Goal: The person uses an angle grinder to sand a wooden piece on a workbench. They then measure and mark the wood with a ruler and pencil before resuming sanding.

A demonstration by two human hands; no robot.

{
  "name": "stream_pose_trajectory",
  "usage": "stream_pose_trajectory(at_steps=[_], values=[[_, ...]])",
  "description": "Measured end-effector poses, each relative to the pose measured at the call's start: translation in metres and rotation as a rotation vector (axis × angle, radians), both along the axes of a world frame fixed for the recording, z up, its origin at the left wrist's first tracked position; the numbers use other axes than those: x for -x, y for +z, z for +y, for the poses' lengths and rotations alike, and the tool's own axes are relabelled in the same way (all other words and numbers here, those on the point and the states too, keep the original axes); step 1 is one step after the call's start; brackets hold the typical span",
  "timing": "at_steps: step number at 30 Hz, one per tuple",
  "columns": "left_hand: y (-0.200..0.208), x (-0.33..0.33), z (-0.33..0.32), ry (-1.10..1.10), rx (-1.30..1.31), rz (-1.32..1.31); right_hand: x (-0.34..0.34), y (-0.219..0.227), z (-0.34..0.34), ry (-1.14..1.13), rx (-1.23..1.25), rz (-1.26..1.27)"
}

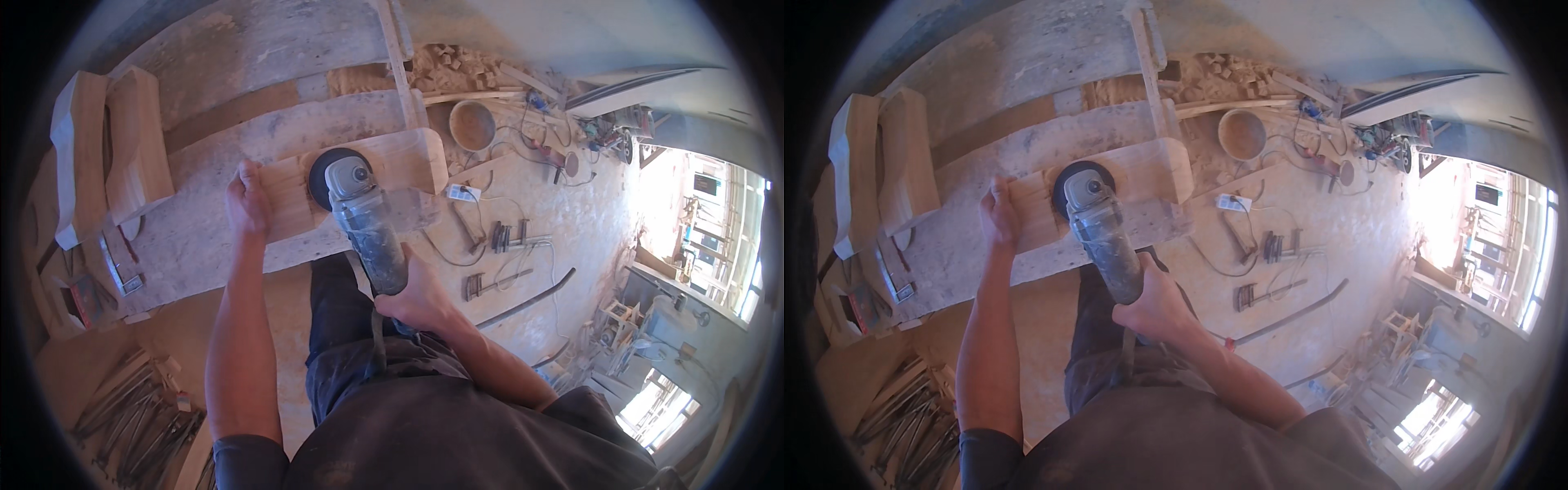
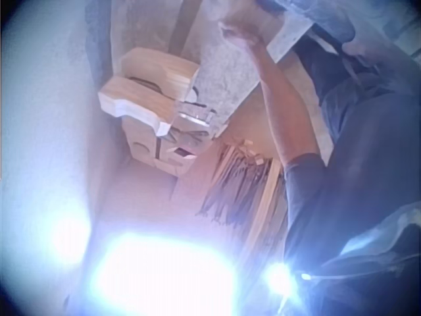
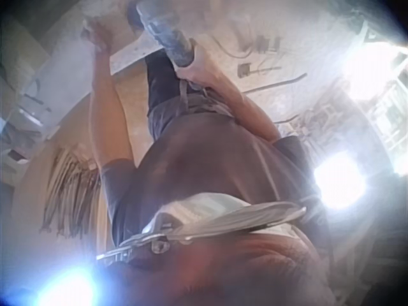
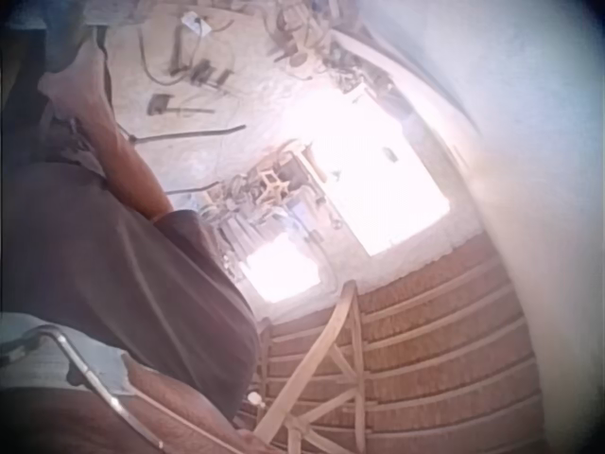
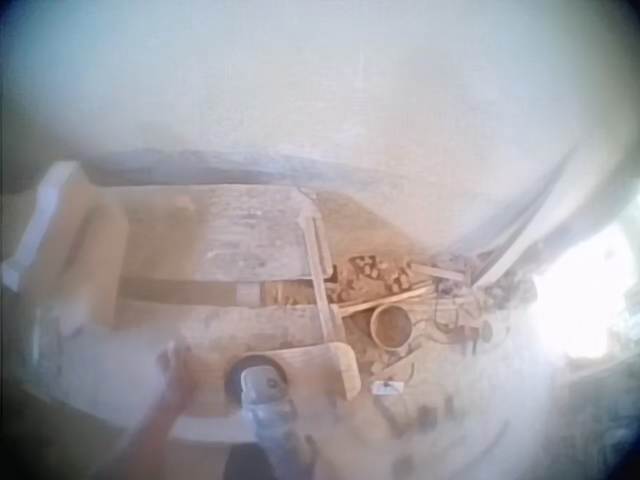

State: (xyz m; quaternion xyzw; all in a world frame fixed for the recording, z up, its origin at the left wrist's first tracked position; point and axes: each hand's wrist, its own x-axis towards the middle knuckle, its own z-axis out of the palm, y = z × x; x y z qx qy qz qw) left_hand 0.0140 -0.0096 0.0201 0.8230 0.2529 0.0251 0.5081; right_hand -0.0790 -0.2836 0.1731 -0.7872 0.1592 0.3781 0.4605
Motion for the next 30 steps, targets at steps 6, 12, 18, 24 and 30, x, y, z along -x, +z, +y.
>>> stream_pose_trajectory(at_steps=[6, 12, 18, 24, 30], values=[[0.003, 0.0, -0.001, -0.011, -0.001, 0.007, -0.002, 0.002, -0.001, 0.012, 0.032, 0.008], [0.006, -0.001, 0.0, -0.014, 0.01, 0.006, 0.006, -0.008, -0.002, -0.043, 0.014, -0.012], [0.004, -0.001, 0.0, -0.004, 0.003, 0.048, 0.004, -0.003, -0.003, -0.002, -0.011, -0.014], [0.008, -0.003, -0.002, -0.005, 0.012, 0.024, 0.017, -0.007, -0.007, -0.034, -0.002, -0.043], [0.003, -0.003, 0.0, -0.009, 0.01, 0.014, 0.018, 0.002, -0.007, 0.015, -0.026, -0.02]])
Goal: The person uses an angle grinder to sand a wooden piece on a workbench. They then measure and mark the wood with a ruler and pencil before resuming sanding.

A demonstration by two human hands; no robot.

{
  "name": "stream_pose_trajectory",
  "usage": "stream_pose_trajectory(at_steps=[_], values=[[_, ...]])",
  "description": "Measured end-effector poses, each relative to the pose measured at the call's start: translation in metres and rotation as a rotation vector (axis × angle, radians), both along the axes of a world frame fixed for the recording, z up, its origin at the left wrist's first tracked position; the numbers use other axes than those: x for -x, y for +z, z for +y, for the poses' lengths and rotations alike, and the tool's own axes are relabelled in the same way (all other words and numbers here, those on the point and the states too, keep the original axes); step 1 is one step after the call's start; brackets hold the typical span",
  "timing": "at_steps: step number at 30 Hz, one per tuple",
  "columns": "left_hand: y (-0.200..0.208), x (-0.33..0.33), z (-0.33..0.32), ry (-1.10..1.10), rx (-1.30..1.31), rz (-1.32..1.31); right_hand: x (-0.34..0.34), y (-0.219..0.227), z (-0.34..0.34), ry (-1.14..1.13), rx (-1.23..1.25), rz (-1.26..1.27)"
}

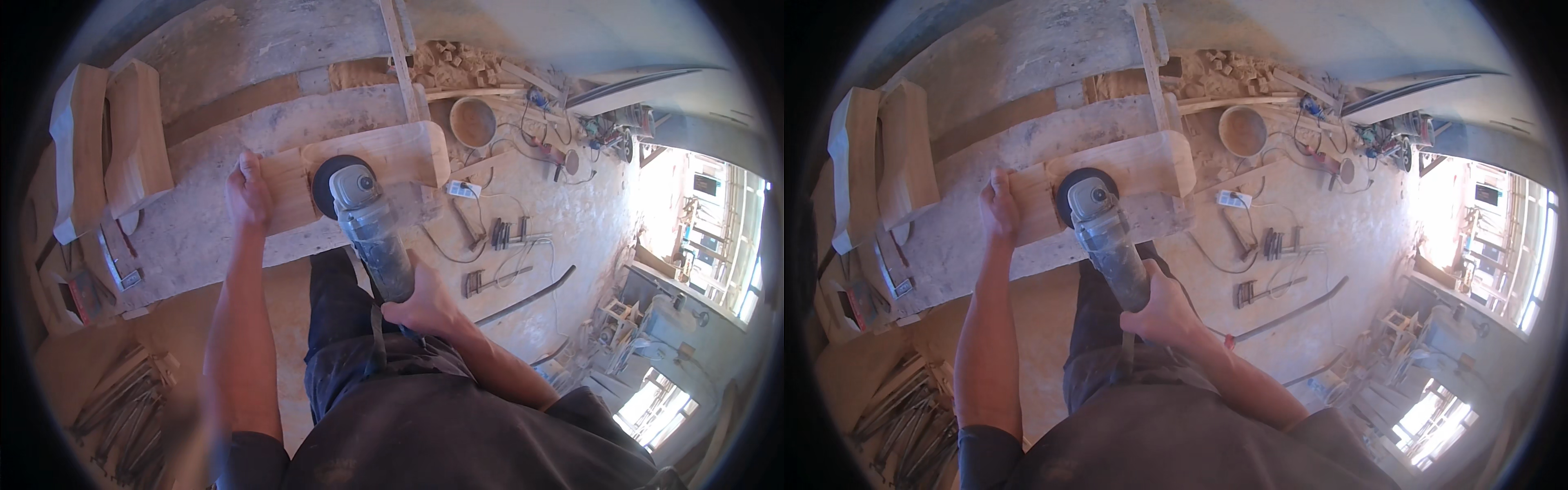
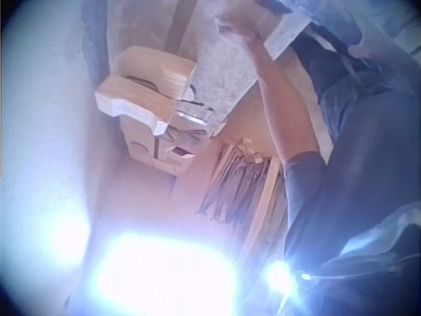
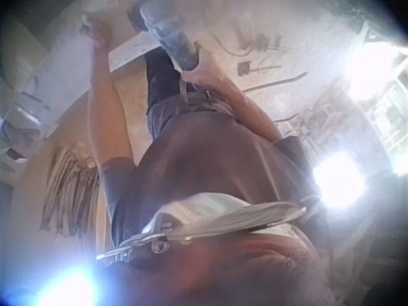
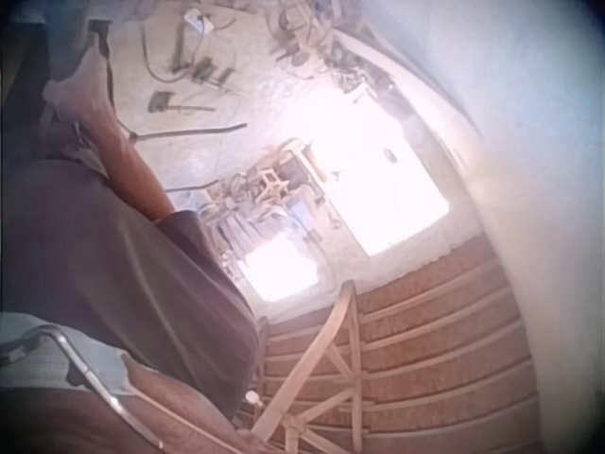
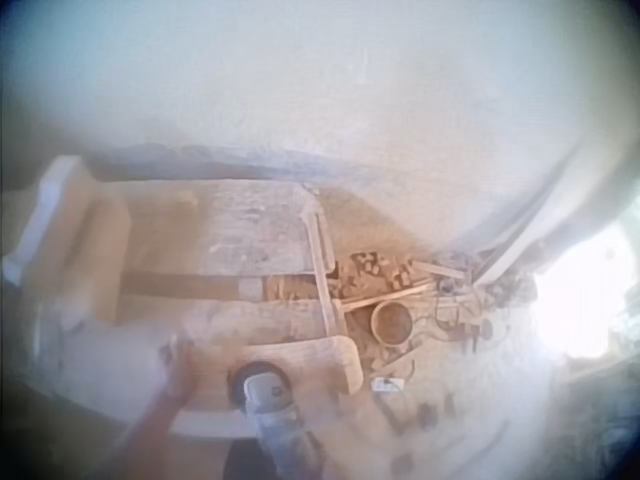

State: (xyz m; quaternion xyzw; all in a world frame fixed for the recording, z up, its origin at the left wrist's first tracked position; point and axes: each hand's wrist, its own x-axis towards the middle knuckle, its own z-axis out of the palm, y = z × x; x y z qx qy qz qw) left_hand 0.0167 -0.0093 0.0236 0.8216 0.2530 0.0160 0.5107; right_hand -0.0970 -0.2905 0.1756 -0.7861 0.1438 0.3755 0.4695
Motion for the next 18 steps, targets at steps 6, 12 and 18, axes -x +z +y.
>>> stream_pose_trajectory(at_steps=[6, 12, 18], values=[[-0.0012, -0.0006, -0.0015, 0.001, -0.017, -0.003, 0.0051, 0.0019, -0.0015, -0.073, 0.023, 0.047], [-0.0008, -0.0012, -0.0005, -0.011, -0.033, -0.007, 0.0045, 0.0079, 0.001, -0.037, 0.009, 0.086], [-0.0004, -0.0009, -0.0013, 0.01, -0.007, -0.022, 0.0098, 0.0078, -0.0028, -0.067, 0.01, 0.104]])
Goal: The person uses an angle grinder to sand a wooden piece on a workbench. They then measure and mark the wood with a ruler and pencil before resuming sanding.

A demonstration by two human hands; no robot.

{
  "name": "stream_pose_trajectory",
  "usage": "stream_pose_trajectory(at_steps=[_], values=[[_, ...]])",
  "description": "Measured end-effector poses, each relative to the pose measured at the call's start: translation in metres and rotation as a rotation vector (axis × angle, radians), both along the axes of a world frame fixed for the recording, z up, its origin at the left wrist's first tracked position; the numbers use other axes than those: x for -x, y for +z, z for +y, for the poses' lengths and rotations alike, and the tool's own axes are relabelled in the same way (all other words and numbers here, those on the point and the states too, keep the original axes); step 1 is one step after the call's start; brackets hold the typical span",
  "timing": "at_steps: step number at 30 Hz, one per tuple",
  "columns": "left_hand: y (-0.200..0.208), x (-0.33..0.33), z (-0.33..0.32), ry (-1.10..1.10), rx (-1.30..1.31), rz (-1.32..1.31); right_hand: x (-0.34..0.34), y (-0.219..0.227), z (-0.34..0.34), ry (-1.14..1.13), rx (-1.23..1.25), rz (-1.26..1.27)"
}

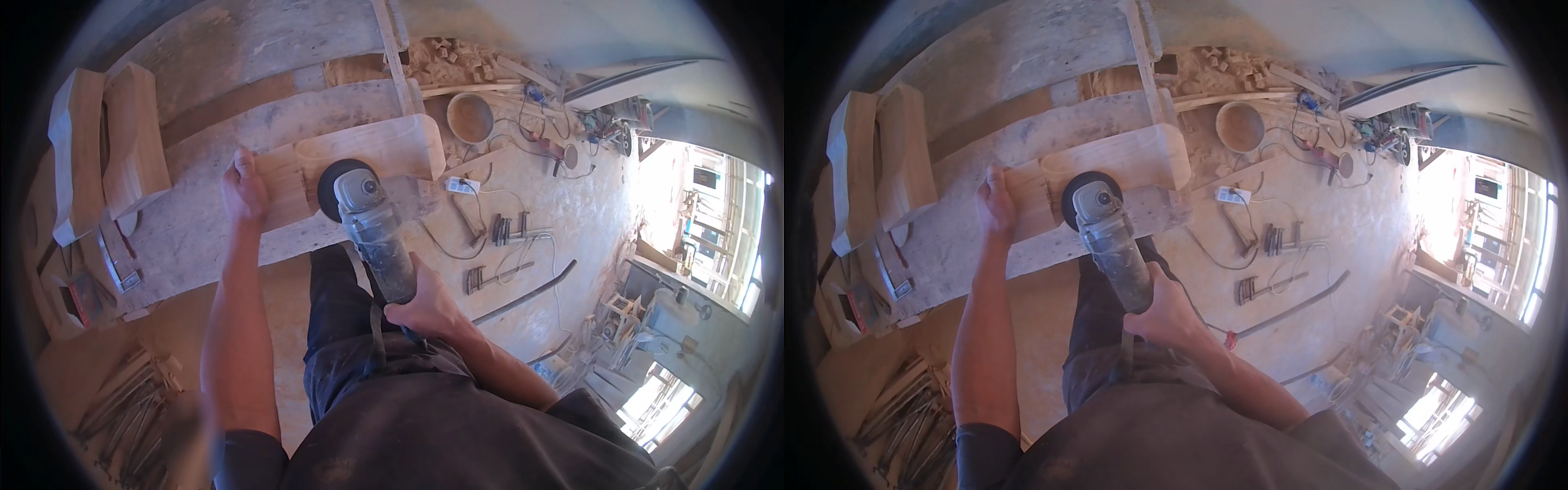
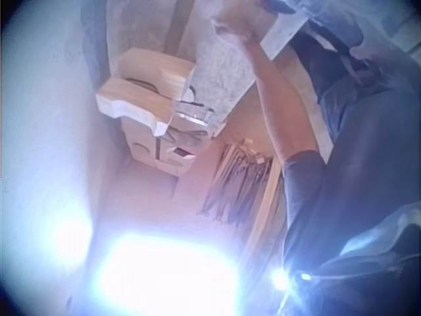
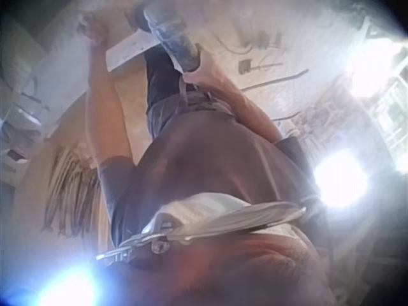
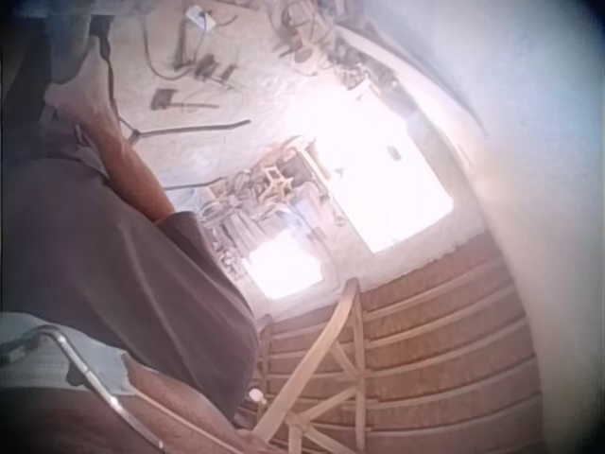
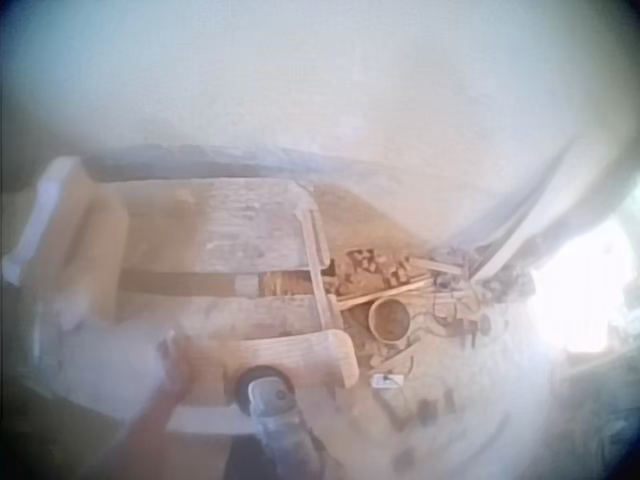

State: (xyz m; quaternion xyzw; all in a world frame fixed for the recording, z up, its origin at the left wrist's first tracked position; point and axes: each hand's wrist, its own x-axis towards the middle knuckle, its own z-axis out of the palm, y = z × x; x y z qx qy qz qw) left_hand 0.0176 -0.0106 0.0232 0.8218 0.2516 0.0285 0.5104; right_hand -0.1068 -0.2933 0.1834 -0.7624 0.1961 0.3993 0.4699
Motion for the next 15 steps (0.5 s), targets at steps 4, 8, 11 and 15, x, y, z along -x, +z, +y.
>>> stream_pose_trajectory(at_steps=[4, 8, 11, 15], values=[[-0.006, 0.0, 0.0, 0.002, -0.01, -0.038, 0.011, -0.011, -0.002, 0.088, 0.008, -0.104], [-0.01, 0.0, 0.003, -0.004, -0.036, -0.03, 0.018, -0.016, -0.006, 0.078, 0.041, -0.12], [-0.009, 0.0, 0.003, -0.007, -0.027, -0.01, 0.014, -0.009, -0.007, 0.037, 0.02, -0.042], [-0.007, 0.0, 0.001, 0.001, 0.007, -0.01, 0.019, -0.015, -0.006, 0.06, -0.004, -0.108]])
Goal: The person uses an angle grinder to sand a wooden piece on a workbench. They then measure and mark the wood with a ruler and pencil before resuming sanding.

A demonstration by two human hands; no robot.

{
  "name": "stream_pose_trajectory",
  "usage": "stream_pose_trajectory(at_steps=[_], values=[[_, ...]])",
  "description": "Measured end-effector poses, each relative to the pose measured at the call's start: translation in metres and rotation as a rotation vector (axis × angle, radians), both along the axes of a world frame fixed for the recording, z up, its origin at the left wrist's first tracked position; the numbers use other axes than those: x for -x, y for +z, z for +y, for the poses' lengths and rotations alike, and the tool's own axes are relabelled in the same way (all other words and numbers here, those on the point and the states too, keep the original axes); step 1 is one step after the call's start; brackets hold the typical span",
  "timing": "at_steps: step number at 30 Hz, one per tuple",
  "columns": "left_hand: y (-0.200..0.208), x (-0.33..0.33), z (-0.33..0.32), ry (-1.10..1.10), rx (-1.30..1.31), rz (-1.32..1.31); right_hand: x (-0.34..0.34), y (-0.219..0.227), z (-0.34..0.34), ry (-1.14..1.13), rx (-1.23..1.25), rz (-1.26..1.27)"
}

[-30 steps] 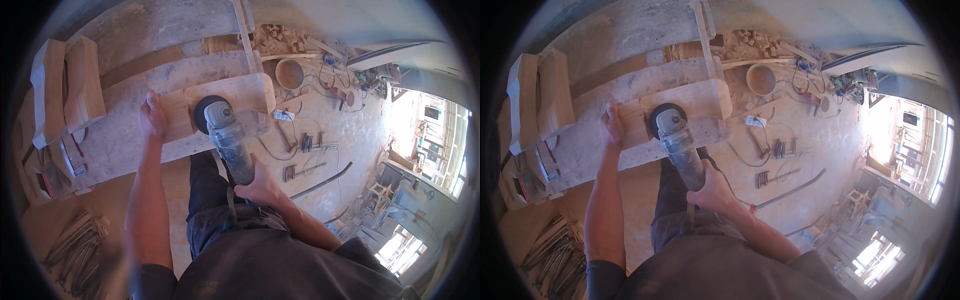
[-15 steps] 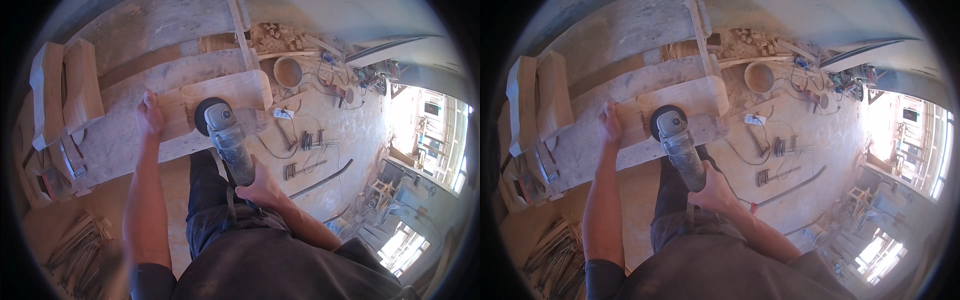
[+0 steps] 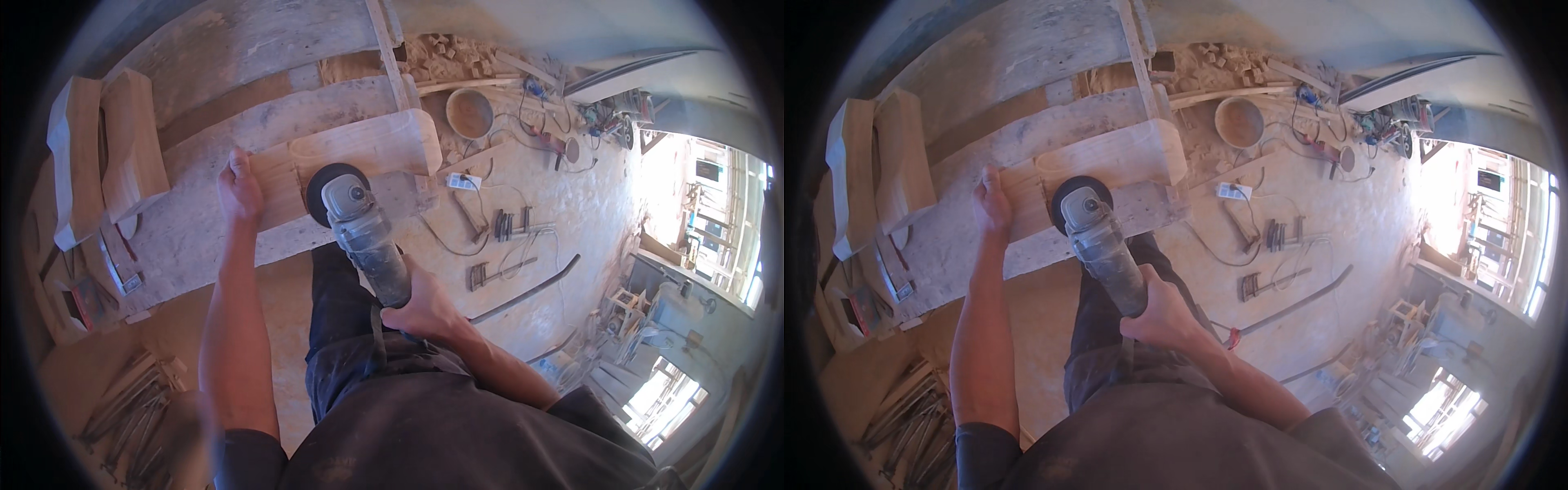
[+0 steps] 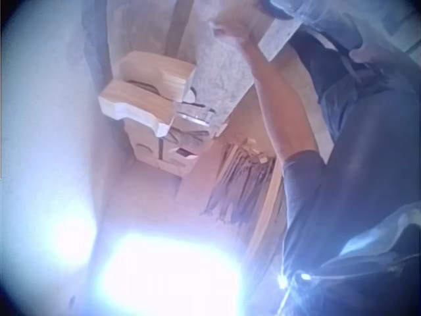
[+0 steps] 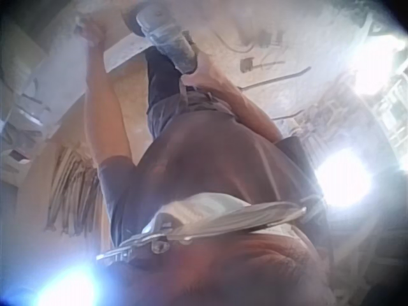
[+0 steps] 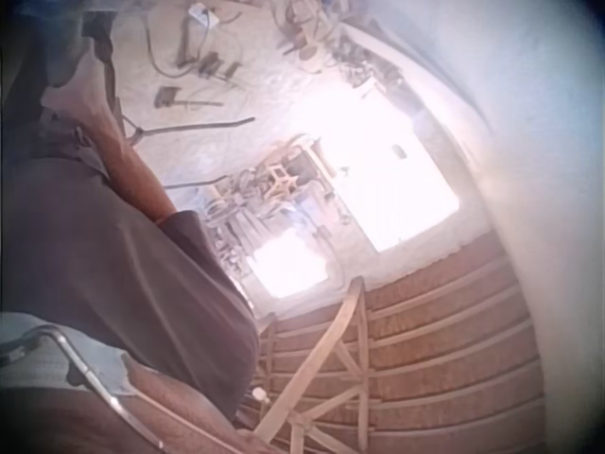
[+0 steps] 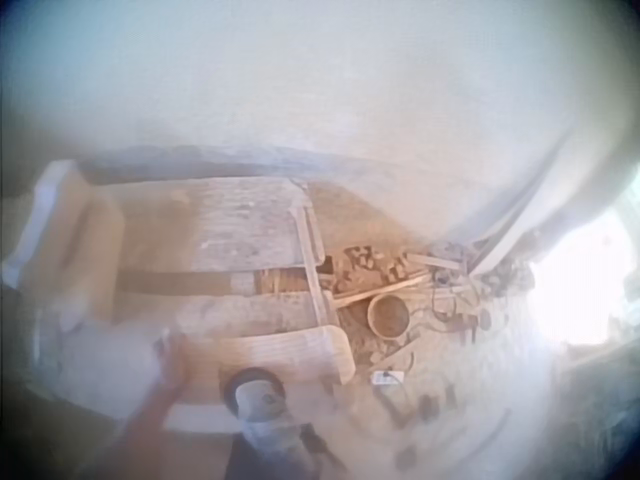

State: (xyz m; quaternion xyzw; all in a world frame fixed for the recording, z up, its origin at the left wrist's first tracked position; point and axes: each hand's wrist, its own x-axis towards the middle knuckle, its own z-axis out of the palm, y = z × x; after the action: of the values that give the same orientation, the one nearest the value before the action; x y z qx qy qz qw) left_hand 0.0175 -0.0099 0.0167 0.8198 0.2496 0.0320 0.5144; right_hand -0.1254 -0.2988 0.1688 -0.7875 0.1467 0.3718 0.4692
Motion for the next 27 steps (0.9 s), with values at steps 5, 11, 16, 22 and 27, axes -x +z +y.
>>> stream_pose_trajectory(at_steps=[5, 11, 16, 22, 27], values=[[-0.008, -0.001, 0.005, 0.0, -0.009, 0.018, 0.003, -0.002, -0.005, -0.021, 0.069, -0.006], [-0.003, -0.002, 0.006, -0.008, -0.008, 0.039, -0.007, 0.007, -0.005, 0.035, 0.105, -0.005], [0.003, -0.001, 0.001, 0.012, -0.001, 0.039, -0.002, -0.003, -0.001, 0.036, 0.098, -0.016], [0.005, -0.002, 0.002, -0.005, -0.008, 0.061, -0.005, 0.001, -0.015, -0.033, 0.147, -0.015], [-0.003, -0.001, 0.005, -0.008, 0.004, 0.033, -0.021, -0.003, -0.008, -0.051, 0.131, -0.018]])
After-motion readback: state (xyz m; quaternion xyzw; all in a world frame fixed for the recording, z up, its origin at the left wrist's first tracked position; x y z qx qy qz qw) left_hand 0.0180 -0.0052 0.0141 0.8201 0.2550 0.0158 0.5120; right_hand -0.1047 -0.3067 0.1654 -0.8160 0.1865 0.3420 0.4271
